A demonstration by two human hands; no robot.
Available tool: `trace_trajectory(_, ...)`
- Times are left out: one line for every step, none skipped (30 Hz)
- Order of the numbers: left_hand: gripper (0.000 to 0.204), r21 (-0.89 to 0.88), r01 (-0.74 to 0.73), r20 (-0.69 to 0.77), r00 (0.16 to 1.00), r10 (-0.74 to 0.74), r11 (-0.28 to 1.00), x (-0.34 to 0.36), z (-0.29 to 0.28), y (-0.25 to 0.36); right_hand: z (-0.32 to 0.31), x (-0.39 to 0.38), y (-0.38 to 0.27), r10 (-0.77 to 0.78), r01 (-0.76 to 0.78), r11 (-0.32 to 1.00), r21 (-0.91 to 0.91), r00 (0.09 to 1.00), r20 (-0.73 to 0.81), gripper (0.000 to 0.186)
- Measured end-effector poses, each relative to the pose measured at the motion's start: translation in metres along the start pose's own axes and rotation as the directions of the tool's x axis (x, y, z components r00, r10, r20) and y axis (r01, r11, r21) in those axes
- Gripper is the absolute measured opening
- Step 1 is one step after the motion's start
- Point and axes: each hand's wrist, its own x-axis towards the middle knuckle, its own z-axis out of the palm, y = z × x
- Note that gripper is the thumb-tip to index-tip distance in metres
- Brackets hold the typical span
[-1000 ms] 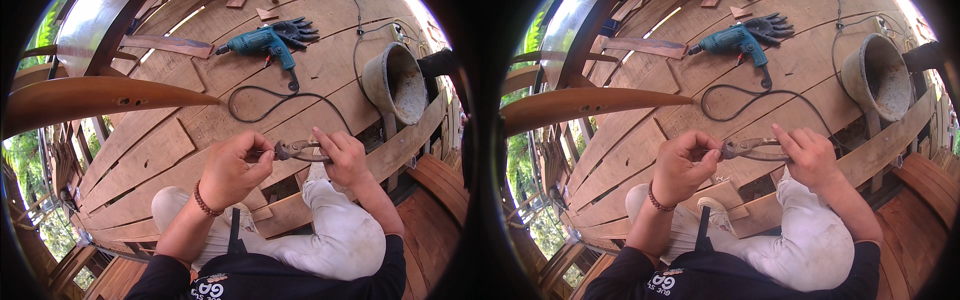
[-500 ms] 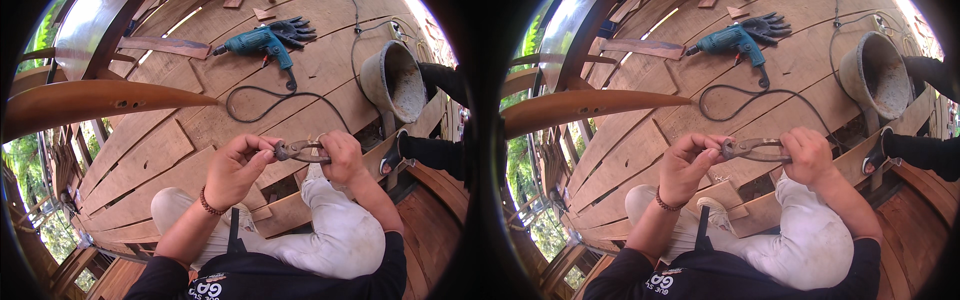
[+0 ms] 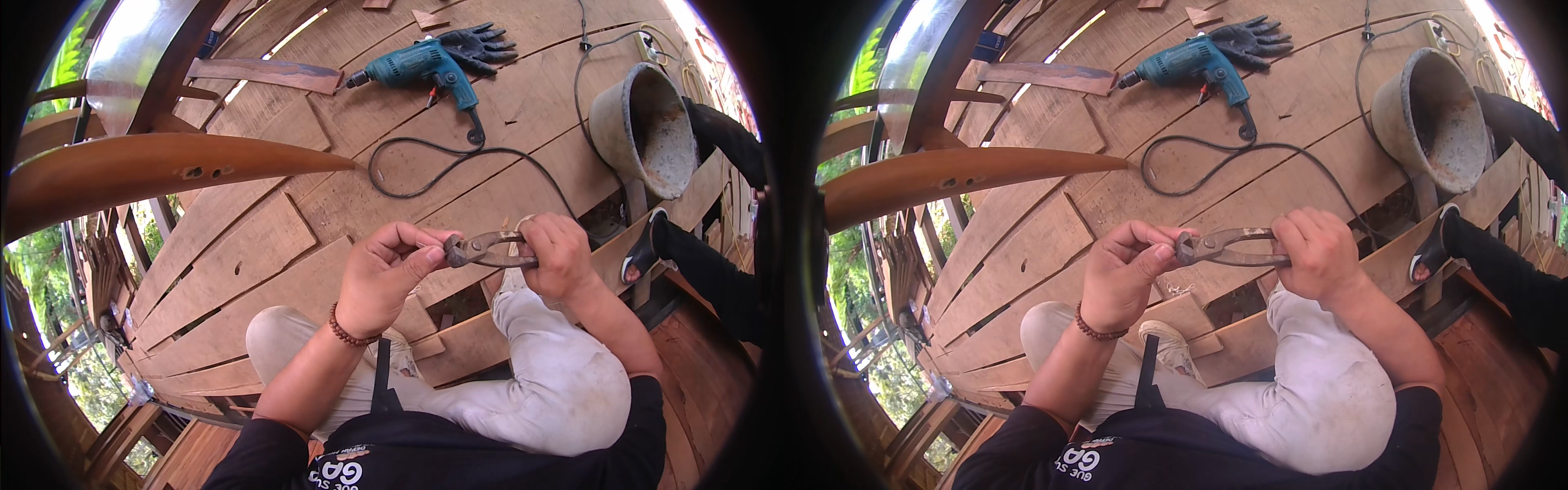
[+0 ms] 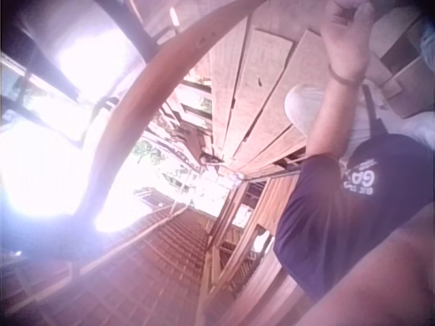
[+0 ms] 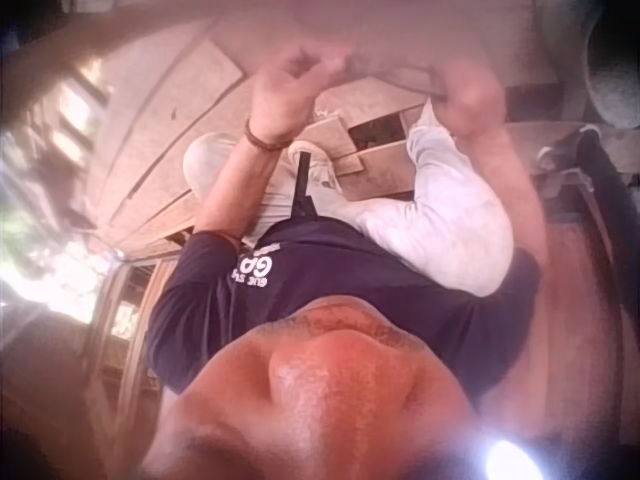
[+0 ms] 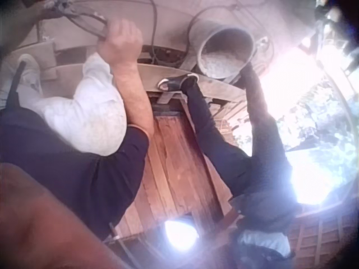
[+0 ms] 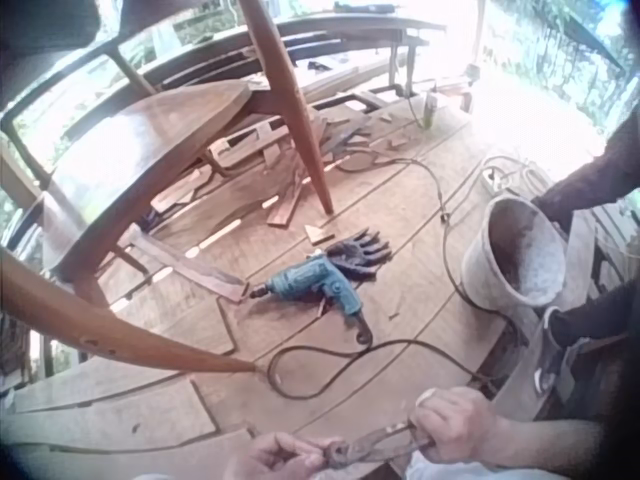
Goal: The person sits on a wooden floor and uses a power drill to drive screws into the legs of a wooden chair. They also use pliers to adjust small metal components on the chair legs and handle wooden planks nearby.
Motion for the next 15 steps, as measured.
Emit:
trace_trajectory(0.008,-0.012,0.017,0.005,1.000,-0.017,1.000,0.000,-0.001,0.001,0.001,0.000,0.000,-0.007,0.007,1.000,0.000,1.000,-0.004,0.023)
trace_trajectory(0.009,-0.023,0.034,0.011,0.999,-0.034,0.999,0.001,-0.002,0.002,0.002,0.000,0.001,-0.013,0.013,1.000,0.001,1.000,-0.007,0.024)
trace_trajectory(0.010,-0.041,0.054,0.031,0.998,-0.052,0.998,0.002,-0.004,0.002,0.002,0.000,0.001,-0.017,0.017,1.000,0.002,1.000,0.005,0.024)
trace_trajectory(0.011,-0.059,0.072,0.049,0.996,-0.069,0.996,0.003,-0.007,0.001,0.001,0.000,0.002,-0.022,0.022,1.000,0.004,1.000,0.018,0.024)
trace_trajectory(0.012,-0.078,0.091,0.069,0.994,-0.086,0.993,0.004,-0.009,0.001,0.000,0.001,0.002,-0.027,0.027,1.000,0.006,0.999,0.030,0.025)
trace_trajectory(0.014,-0.094,0.122,0.090,0.989,-0.114,0.988,0.005,-0.012,0.001,0.000,0.001,0.003,-0.037,0.036,0.999,0.011,0.999,0.039,0.025)
trace_trajectory(0.016,-0.110,0.154,0.113,0.983,-0.142,0.982,0.006,-0.015,0.000,-0.001,0.001,0.004,-0.046,0.045,0.999,0.017,0.998,0.048,0.025)
trace_trajectory(0.017,-0.126,0.186,0.135,0.976,-0.169,0.974,0.007,-0.017,0.001,-0.001,0.001,0.004,-0.055,0.054,0.998,0.023,0.997,0.057,0.026)
trace_trajectory(0.018,-0.135,0.220,0.172,0.965,-0.196,0.966,0.008,-0.018,0.001,-0.002,0.002,0.004,-0.069,0.067,0.997,0.029,0.996,0.055,0.026)
trace_trajectory(0.019,-0.142,0.255,0.208,0.952,-0.223,0.956,0.010,-0.020,0.002,-0.002,0.003,0.004,-0.081,0.080,0.996,0.035,0.995,0.053,0.026)
trace_trajectory(0.021,-0.148,0.290,0.244,0.937,-0.249,0.946,0.010,-0.021,0.003,-0.001,0.003,0.005,-0.094,0.092,0.995,0.042,0.994,0.050,0.027)
trace_trajectory(0.021,-0.142,0.302,0.258,0.931,-0.260,0.943,0.010,-0.022,0.003,0.000,0.004,0.006,-0.114,0.111,0.992,0.056,0.993,0.045,0.027)
trace_trajectory(0.021,-0.137,0.314,0.273,0.924,-0.269,0.939,0.009,-0.024,0.003,0.001,0.005,0.007,-0.134,0.131,0.989,0.068,0.990,0.042,0.028)
trace_trajectory(0.021,-0.133,0.325,0.287,0.917,-0.278,0.936,0.009,-0.025,0.002,0.002,0.006,0.008,-0.154,0.151,0.985,0.079,0.987,0.038,0.028)
trace_trajectory(0.020,-0.133,0.324,0.308,0.912,-0.271,0.937,0.010,-0.026,0.000,0.003,0.007,0.010,-0.166,0.162,0.983,0.082,0.985,0.042,0.029)
